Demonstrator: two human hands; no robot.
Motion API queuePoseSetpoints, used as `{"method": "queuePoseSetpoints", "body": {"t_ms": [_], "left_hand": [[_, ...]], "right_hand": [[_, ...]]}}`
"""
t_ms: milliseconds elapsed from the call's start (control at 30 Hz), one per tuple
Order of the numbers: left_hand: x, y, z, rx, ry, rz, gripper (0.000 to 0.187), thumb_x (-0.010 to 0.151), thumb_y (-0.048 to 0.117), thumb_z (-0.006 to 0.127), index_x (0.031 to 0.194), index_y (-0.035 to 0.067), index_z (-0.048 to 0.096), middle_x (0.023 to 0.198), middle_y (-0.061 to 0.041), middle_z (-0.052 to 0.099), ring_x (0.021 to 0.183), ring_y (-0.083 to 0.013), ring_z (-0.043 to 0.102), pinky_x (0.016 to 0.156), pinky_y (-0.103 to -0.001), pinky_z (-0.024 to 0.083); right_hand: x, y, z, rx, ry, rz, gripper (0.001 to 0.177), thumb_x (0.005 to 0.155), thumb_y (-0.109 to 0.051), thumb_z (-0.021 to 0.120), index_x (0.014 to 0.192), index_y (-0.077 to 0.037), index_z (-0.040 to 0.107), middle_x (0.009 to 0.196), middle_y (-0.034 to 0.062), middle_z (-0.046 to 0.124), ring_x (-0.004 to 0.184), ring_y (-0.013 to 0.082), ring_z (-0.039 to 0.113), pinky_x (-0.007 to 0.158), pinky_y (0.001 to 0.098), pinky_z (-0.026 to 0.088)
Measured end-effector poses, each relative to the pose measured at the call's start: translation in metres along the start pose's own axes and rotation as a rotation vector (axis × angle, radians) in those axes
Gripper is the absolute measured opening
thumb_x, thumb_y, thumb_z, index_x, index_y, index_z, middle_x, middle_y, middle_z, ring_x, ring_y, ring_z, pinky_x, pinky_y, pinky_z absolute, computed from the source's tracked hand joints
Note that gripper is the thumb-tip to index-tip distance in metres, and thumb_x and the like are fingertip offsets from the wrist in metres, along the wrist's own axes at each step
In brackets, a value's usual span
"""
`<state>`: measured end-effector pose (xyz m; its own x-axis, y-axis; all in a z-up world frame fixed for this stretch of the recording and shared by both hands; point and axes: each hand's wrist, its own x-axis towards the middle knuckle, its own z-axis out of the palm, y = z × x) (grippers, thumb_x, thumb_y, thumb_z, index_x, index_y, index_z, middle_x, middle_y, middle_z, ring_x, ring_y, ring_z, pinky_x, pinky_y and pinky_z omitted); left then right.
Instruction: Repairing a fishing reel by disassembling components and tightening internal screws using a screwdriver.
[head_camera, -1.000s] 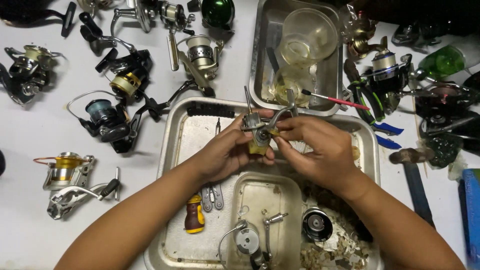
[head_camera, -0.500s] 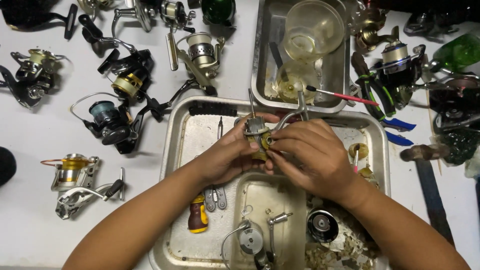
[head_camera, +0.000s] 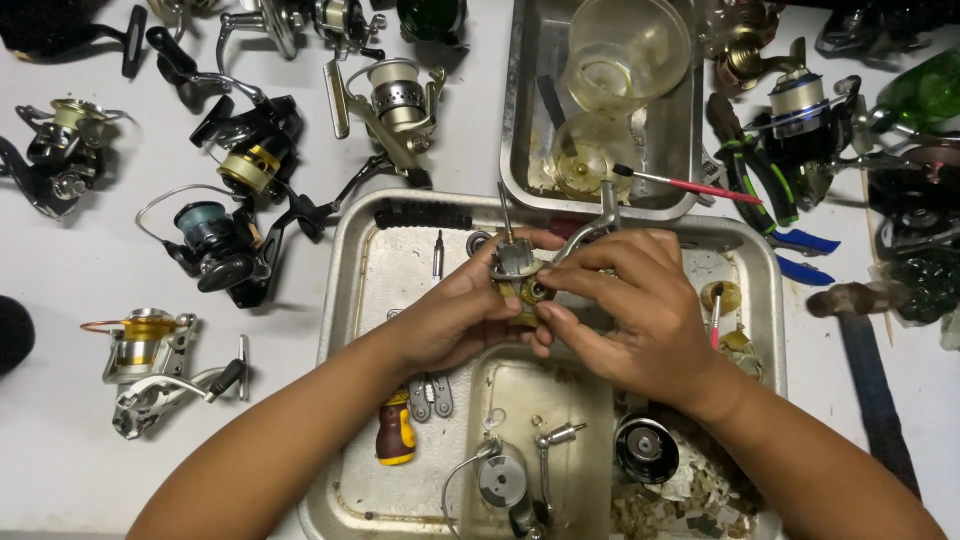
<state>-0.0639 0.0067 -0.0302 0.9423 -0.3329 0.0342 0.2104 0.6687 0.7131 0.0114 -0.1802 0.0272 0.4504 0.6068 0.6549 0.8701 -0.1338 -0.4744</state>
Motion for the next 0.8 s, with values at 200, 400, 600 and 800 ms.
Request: {"method": "queuePoseSetpoints", "body": {"t_ms": [200, 400, 600, 800], "left_hand": [[-0.001, -0.003, -0.001, 0.003, -0.007, -0.006, 0.066, 0.091, 0.010, 0.052, 0.152, 0.003, 0.029, 0.127, -0.027, 0.056, 0.093, -0.0268, 0.069, 0.084, -0.041, 0.066], [0.000, -0.005, -0.003, -0.003, -0.024, 0.001, 0.066, 0.090, 0.008, 0.050, 0.152, 0.003, 0.029, 0.127, -0.026, 0.057, 0.094, -0.0261, 0.070, 0.084, -0.040, 0.066], [0.000, -0.002, -0.001, -0.001, -0.040, 0.003, 0.066, 0.091, 0.007, 0.050, 0.153, 0.002, 0.027, 0.124, -0.027, 0.058, 0.095, -0.0281, 0.070, 0.085, -0.041, 0.066], [0.000, 0.003, 0.004, 0.052, -0.032, -0.010, 0.063, 0.094, 0.006, 0.049, 0.153, 0.004, 0.028, 0.116, -0.026, 0.060, 0.094, -0.0295, 0.069, 0.085, -0.042, 0.066]], "right_hand": [[0.001, -0.002, -0.002, -0.021, -0.008, 0.000, 0.013, 0.088, -0.019, 0.082, 0.098, -0.010, 0.079, 0.093, 0.0057, 0.074, 0.088, 0.0299, 0.070, 0.088, 0.0423, 0.045], [0.001, -0.001, -0.002, -0.003, 0.003, -0.009, 0.016, 0.088, -0.019, 0.082, 0.100, -0.009, 0.078, 0.095, 0.0065, 0.074, 0.088, 0.0307, 0.070, 0.088, 0.0425, 0.046], [-0.002, 0.000, -0.001, -0.042, 0.018, -0.053, 0.011, 0.090, -0.020, 0.080, 0.096, -0.011, 0.078, 0.096, 0.0046, 0.073, 0.089, 0.0292, 0.069, 0.089, 0.0434, 0.044], [-0.002, 0.002, -0.003, -0.127, 0.030, -0.160, 0.003, 0.091, -0.016, 0.079, 0.089, -0.015, 0.077, 0.095, 0.0020, 0.073, 0.085, 0.0268, 0.066, 0.086, 0.0414, 0.042]]}}
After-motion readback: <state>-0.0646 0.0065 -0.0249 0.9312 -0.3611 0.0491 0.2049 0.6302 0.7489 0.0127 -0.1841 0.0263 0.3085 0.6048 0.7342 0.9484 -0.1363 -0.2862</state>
